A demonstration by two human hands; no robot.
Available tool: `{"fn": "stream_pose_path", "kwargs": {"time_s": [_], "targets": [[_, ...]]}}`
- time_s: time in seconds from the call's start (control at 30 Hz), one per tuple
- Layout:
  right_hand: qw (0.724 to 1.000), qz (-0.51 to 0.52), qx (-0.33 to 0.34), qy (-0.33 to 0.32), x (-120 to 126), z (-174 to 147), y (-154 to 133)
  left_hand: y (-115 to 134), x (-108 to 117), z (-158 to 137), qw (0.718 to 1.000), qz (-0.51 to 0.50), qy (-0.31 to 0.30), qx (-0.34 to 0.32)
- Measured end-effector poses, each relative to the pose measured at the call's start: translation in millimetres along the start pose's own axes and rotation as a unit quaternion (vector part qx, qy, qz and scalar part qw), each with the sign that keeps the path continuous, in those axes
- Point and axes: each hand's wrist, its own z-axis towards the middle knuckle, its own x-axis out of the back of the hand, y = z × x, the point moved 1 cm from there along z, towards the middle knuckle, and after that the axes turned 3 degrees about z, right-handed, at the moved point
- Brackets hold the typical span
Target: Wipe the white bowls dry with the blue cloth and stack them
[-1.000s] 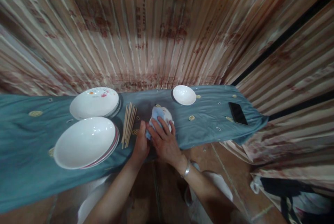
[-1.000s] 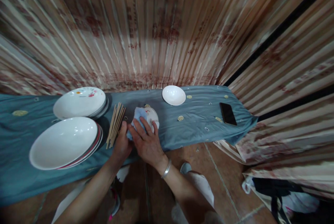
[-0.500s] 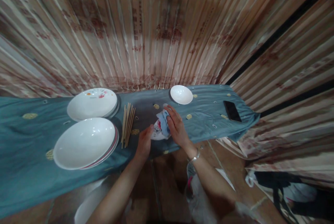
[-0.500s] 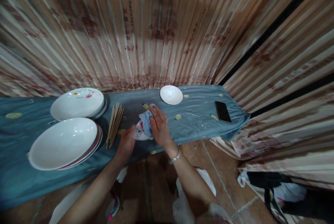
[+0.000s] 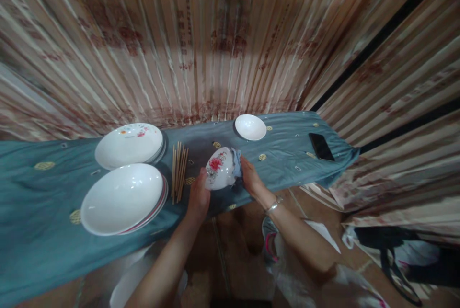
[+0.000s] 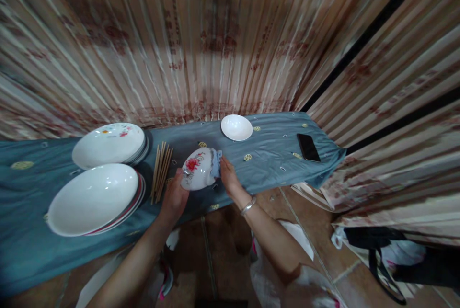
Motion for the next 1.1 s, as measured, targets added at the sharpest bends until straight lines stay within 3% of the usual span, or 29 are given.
{"fn": "stream_pose_path", "kwargs": {"time_s": [0.13,0.33,0.57,0.77,0.87,1.1], "targets": [[0.998,-0.003,-0.043,-0.038,-2,-10,3,11,-10,-1,0.997,-0.074,0.031,0.022],[0.997,-0.033,-0.045,-0.059,7,-13,-16,22,-13,0,0.990,-0.109,0.060,0.058],[0.980,-0.177,0.077,-0.039,6,-25,-58,19,-11,0,0.989,-0.128,0.024,0.073],[0.943,-0.231,0.207,-0.121,-14,-42,-55,15,-9,4,0.994,-0.100,-0.032,0.018],[0.933,-0.242,0.225,-0.141,-19,-52,-51,14,-6,7,0.994,-0.095,-0.049,0.007],[0.915,-0.272,0.238,-0.179,-12,-60,-55,11,6,11,0.996,-0.084,-0.028,0.011]]}}
